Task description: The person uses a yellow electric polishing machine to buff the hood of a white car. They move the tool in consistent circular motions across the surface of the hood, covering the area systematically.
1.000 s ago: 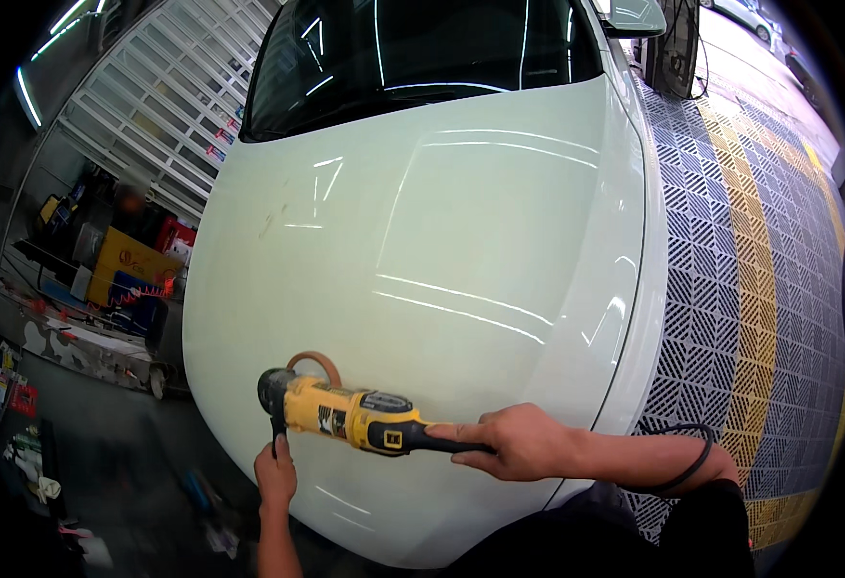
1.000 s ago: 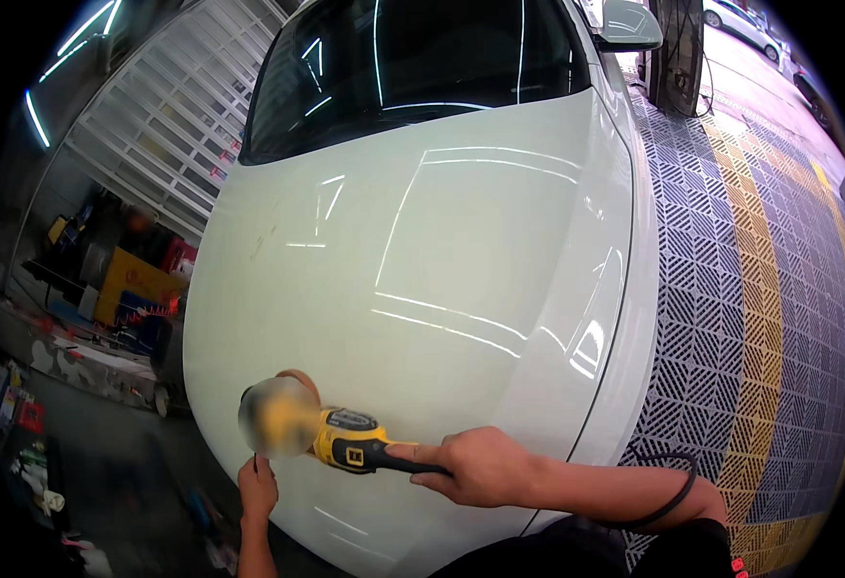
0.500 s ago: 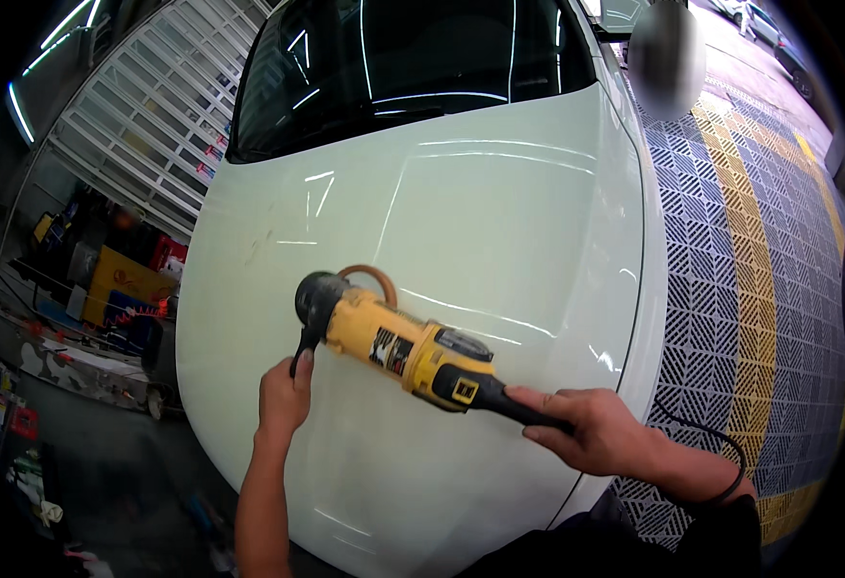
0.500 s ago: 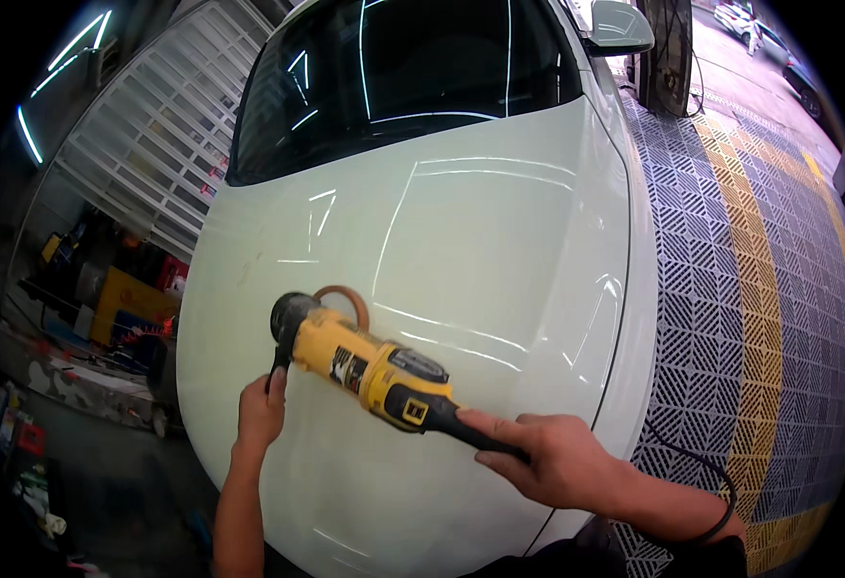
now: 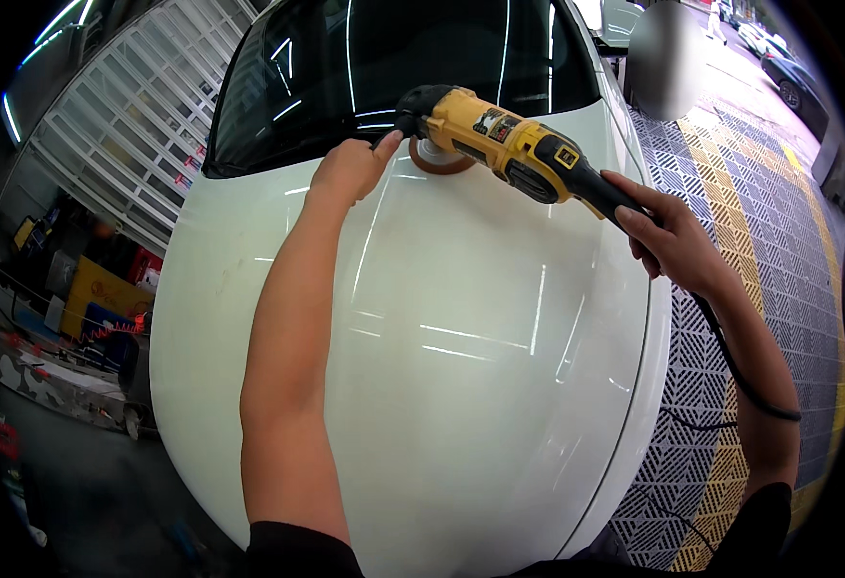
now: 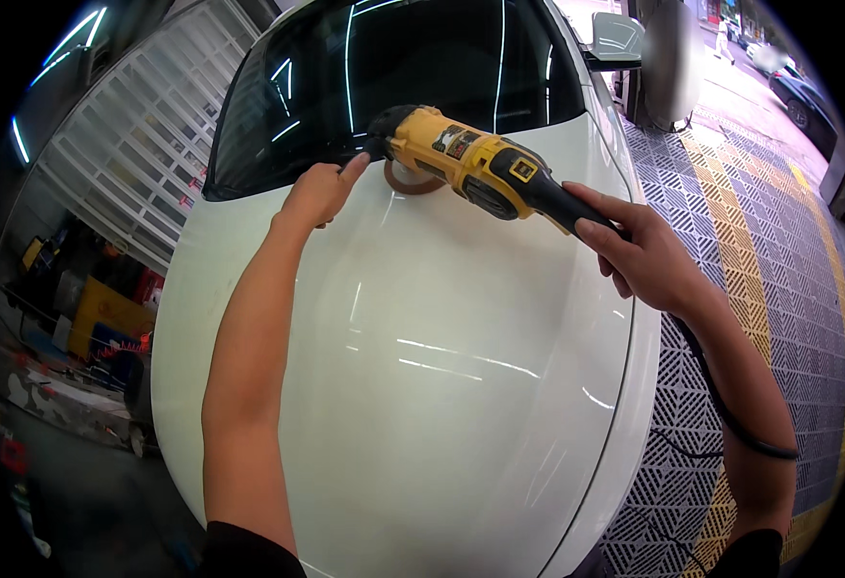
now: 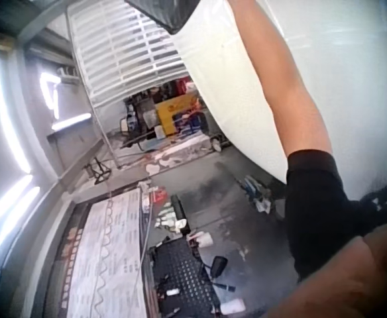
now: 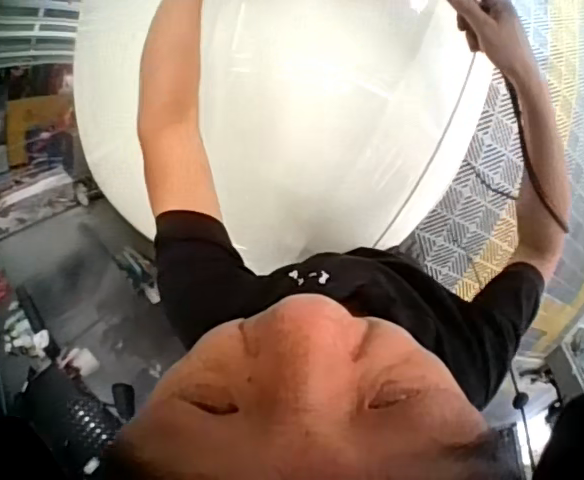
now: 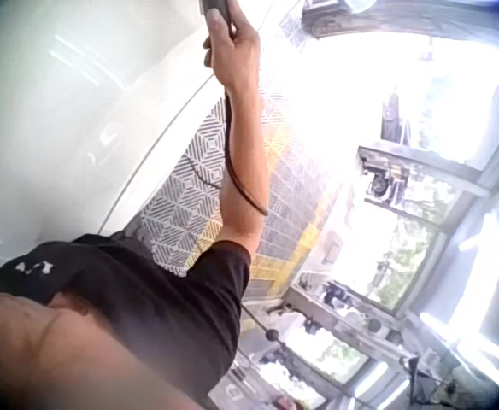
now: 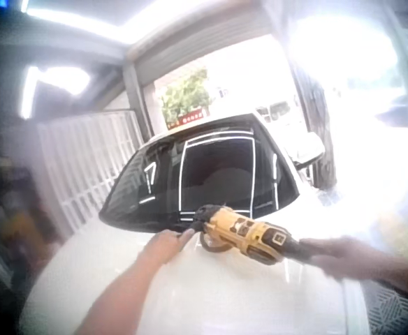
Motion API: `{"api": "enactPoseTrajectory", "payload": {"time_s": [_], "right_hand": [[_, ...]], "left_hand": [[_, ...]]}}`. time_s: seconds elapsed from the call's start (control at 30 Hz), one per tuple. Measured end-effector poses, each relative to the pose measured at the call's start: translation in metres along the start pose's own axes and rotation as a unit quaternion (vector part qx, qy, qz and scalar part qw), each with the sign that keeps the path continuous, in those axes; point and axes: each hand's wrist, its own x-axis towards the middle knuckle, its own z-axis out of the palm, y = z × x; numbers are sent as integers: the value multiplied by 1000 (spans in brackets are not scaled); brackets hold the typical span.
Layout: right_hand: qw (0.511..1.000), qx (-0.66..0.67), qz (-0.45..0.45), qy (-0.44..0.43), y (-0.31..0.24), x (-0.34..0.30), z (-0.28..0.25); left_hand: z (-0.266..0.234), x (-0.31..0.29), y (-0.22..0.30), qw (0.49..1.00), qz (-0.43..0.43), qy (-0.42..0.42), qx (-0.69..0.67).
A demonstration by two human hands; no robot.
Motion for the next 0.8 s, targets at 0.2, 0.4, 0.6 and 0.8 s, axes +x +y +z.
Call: {"api": "enactPoseTrajectory", "payload": {"time_s": [0.2, 0.4, 0.6, 0.8], "right_hand": [[996, 2, 0, -89, -18, -24, 35], [971, 22, -125, -201, -38, -109, 87], [923, -33, -196, -329, -49, -178, 146], [854, -39, -252, -453, -67, -195, 232]], "left_hand": [[-3, -68, -77, 997, -61, -31, -40], [13, -252, -200, 990, -85, 34, -108], [23, -471, -271, 969, -212, 61, -111], [34, -623, -327, 937, -326, 103, -65]]}}
